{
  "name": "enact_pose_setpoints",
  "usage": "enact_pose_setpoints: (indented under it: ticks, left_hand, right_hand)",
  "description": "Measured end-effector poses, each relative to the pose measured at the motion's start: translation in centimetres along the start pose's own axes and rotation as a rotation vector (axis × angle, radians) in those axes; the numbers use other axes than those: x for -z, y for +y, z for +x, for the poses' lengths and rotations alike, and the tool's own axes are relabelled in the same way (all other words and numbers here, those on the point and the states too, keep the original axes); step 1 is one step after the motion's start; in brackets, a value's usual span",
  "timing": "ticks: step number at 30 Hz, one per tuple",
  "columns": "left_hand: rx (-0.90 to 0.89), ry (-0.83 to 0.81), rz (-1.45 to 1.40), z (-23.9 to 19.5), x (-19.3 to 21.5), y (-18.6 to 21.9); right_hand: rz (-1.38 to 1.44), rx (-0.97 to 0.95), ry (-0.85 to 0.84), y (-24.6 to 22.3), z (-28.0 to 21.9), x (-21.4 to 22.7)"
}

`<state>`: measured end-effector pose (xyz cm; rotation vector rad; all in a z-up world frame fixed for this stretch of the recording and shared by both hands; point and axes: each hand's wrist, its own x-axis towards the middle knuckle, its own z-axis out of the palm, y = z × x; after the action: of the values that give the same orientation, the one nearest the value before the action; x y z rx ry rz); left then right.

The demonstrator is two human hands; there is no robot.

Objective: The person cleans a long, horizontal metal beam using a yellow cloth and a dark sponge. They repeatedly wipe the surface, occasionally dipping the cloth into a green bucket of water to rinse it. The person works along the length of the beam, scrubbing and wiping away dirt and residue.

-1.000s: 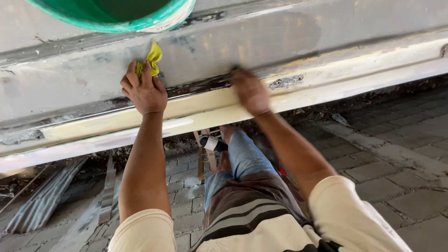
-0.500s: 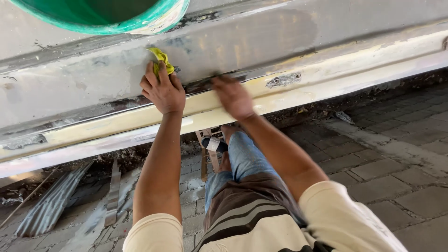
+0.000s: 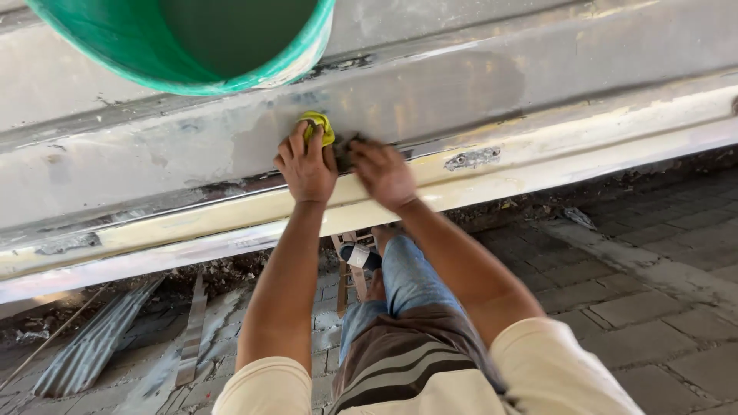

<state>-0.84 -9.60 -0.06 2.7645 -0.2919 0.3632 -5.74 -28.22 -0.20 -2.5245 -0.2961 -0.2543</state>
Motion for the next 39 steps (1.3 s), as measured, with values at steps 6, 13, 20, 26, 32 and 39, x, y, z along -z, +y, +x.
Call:
enact_pose_setpoints:
  ticks: [6, 13, 20, 26, 32, 39]
  left_hand:
    - [0.115, 0.067, 0.094, 0.9, 3.6, -8.2]
    - [0.214, 0.012, 0.146, 1.3, 3.5, -8.5]
    - [0.187, -0.008, 0.074, 1.3, 3.7, -8.6]
    - [0.205, -0.011, 0.083, 1.9, 3.7, -8.6]
    - [0.241, -0.066, 0.120, 0.4, 3.4, -8.8]
    - [0.187, -0.030, 0.107, 1.4, 3.4, -8.7]
  right_hand:
    - [-0.400, -0.351, 0.509, 18.9, -0.9, 6.7]
    - [-0.183, -0.183, 0.314, 3.1, 4.6, -0.8]
    - [-0.161, 0.027, 0.078, 7.1, 4.6, 4.3]
    - [-0.261, -0.333, 0.262, 8.0, 5.4, 7.5]
    - [-0.168, -0.332, 0.258, 4.2, 5.8, 2.2]
    - [0.142, 0.099, -0.080, 6.2, 5.4, -1.1]
